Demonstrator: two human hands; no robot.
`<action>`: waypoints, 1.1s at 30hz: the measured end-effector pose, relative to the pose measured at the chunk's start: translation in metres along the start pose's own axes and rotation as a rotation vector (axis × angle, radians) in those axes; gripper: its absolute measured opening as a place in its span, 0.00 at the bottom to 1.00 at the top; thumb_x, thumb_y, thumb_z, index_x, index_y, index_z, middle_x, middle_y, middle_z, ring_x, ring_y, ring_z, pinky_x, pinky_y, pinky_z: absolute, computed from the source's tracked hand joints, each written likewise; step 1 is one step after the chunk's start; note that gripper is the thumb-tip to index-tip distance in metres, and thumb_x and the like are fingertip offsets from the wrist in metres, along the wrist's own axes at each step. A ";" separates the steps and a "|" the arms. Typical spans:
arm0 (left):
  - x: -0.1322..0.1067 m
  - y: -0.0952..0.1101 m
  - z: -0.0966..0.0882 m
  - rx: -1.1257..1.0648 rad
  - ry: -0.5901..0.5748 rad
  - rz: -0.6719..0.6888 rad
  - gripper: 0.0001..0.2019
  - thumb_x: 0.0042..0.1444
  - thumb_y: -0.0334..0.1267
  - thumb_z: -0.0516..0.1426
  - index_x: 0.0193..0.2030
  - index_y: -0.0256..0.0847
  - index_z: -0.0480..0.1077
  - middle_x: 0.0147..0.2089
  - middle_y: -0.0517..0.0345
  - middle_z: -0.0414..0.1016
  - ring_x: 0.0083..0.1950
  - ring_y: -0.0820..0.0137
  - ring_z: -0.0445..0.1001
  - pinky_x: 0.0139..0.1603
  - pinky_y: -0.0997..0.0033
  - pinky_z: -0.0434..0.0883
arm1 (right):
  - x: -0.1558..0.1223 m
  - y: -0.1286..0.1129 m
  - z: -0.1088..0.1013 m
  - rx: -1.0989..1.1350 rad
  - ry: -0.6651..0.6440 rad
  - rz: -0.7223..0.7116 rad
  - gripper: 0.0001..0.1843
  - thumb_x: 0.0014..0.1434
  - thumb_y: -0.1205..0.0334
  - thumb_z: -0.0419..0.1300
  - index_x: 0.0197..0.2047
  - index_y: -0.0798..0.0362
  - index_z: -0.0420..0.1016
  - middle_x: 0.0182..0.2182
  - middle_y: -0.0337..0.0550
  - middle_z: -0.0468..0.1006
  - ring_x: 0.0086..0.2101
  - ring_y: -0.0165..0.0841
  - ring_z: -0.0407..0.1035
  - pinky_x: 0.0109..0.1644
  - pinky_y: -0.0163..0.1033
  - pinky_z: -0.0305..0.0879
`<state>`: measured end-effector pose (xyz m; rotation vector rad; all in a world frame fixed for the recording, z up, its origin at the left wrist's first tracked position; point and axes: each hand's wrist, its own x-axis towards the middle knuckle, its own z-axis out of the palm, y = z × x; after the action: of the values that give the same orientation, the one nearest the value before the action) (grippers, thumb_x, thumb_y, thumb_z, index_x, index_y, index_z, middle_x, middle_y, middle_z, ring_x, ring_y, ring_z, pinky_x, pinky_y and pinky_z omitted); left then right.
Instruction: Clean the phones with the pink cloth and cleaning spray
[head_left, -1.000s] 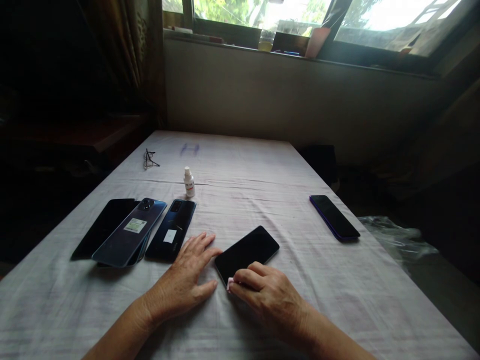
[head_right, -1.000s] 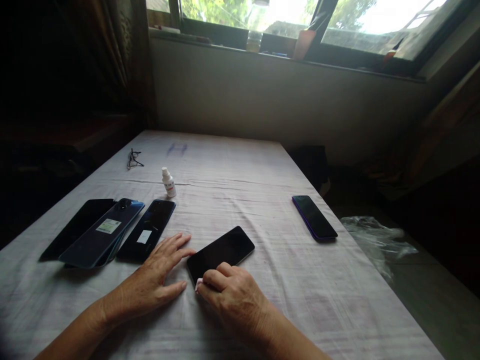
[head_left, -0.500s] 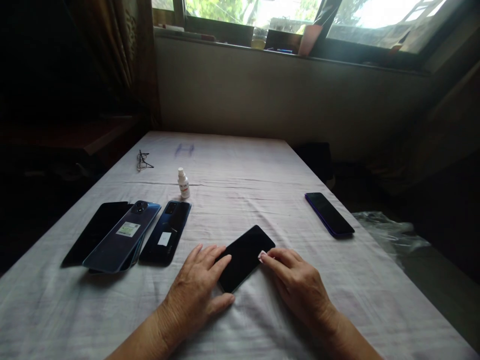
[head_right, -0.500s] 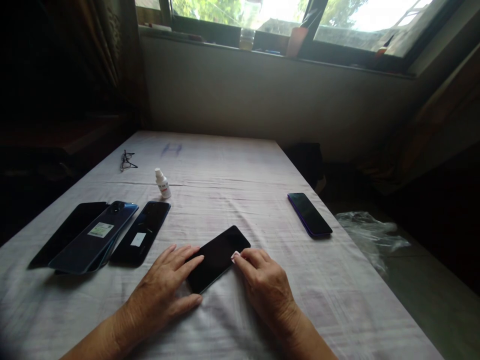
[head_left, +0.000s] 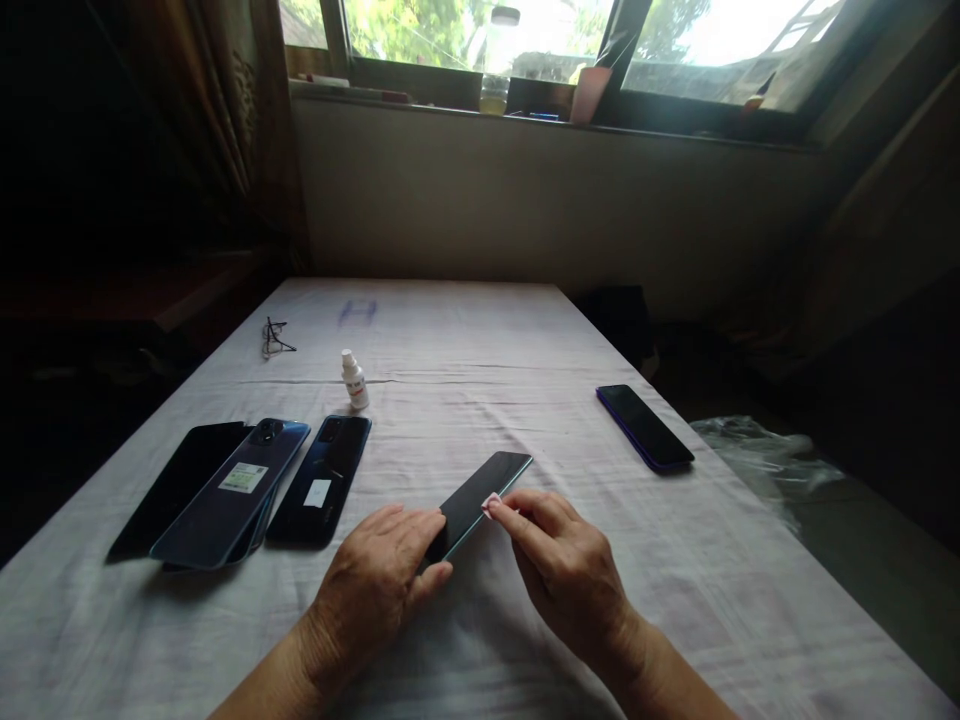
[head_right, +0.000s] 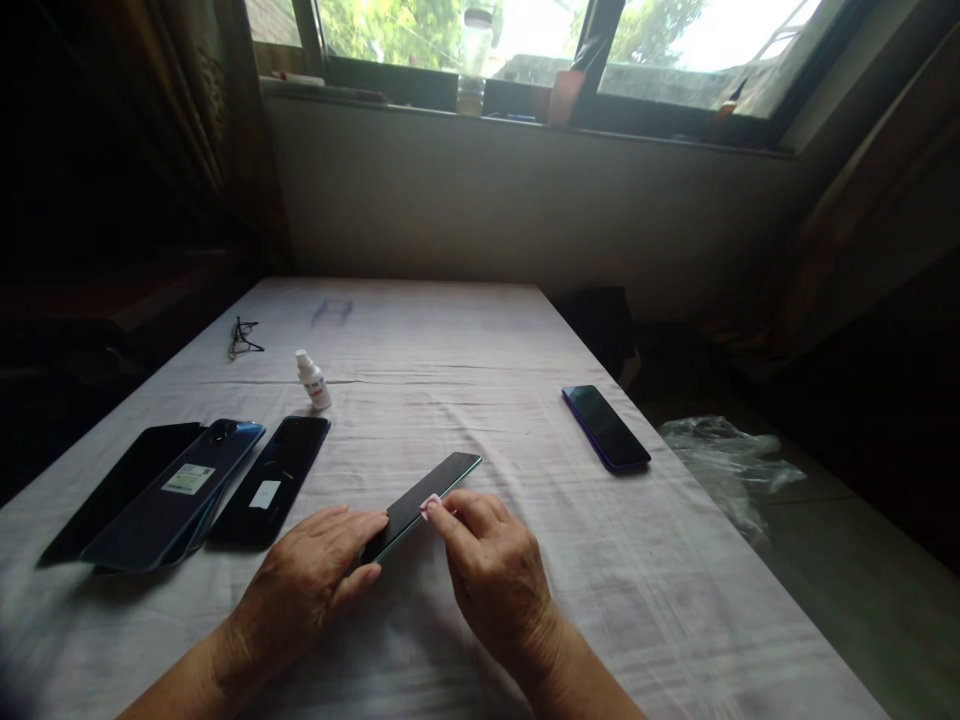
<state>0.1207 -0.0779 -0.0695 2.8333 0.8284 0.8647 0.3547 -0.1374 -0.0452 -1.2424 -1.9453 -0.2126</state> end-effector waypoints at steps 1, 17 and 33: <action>0.001 -0.001 0.000 0.014 0.017 0.018 0.17 0.72 0.46 0.50 0.55 0.39 0.73 0.47 0.51 0.84 0.45 0.61 0.84 0.54 0.58 0.79 | 0.003 -0.002 0.001 -0.004 -0.002 -0.009 0.16 0.68 0.73 0.53 0.52 0.54 0.79 0.39 0.49 0.81 0.39 0.35 0.76 0.42 0.38 0.78; 0.004 -0.009 -0.003 -0.009 0.127 0.033 0.16 0.74 0.43 0.47 0.52 0.40 0.73 0.45 0.52 0.85 0.44 0.65 0.84 0.49 0.65 0.79 | 0.014 -0.034 0.027 0.043 0.045 -0.073 0.14 0.67 0.74 0.56 0.51 0.54 0.79 0.38 0.46 0.81 0.35 0.31 0.74 0.36 0.33 0.74; 0.002 -0.003 0.000 0.000 0.091 0.010 0.15 0.72 0.44 0.49 0.55 0.40 0.71 0.46 0.51 0.84 0.45 0.62 0.84 0.52 0.61 0.79 | 0.008 0.044 0.012 -0.170 0.104 0.123 0.18 0.68 0.73 0.54 0.52 0.50 0.81 0.40 0.47 0.79 0.39 0.34 0.76 0.43 0.38 0.76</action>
<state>0.1201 -0.0745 -0.0690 2.8192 0.8252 1.0020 0.3824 -0.1037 -0.0597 -1.4272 -1.7848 -0.3785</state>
